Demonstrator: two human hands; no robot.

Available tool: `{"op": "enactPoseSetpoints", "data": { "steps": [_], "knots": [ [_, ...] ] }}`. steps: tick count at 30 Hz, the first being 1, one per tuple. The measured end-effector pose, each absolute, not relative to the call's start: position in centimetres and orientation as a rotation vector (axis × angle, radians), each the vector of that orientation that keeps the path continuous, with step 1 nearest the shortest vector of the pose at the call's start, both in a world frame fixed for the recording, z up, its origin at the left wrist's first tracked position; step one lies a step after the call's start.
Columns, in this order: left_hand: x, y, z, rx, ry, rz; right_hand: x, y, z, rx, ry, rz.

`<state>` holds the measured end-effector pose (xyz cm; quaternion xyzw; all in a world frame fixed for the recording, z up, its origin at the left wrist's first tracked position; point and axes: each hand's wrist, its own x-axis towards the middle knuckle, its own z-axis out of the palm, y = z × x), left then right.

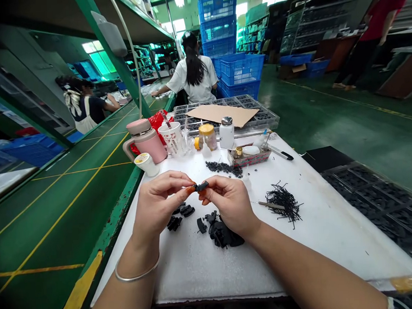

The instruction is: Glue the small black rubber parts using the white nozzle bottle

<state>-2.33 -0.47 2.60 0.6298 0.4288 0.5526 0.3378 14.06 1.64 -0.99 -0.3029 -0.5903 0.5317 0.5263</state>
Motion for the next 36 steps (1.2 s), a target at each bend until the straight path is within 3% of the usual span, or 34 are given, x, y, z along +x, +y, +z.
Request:
{"op": "enactPoseSetpoints", "data": {
  "steps": [15, 25, 36],
  "knots": [
    [-2.2, -0.6, 2.6, 1.632, 1.219, 1.364, 14.0, 1.6, -1.0, -0.692, -1.352, 1.298],
    [-1.2, -1.4, 2.2, 1.697, 1.247, 1.501, 13.7, 1.6, -0.8, -0.67, -1.291, 1.369],
    [-1.6, -0.7, 2.1, 1.349, 0.912, 1.315, 13.5, 1.6, -1.4, -0.665, -1.318, 1.325]
  ]
}}
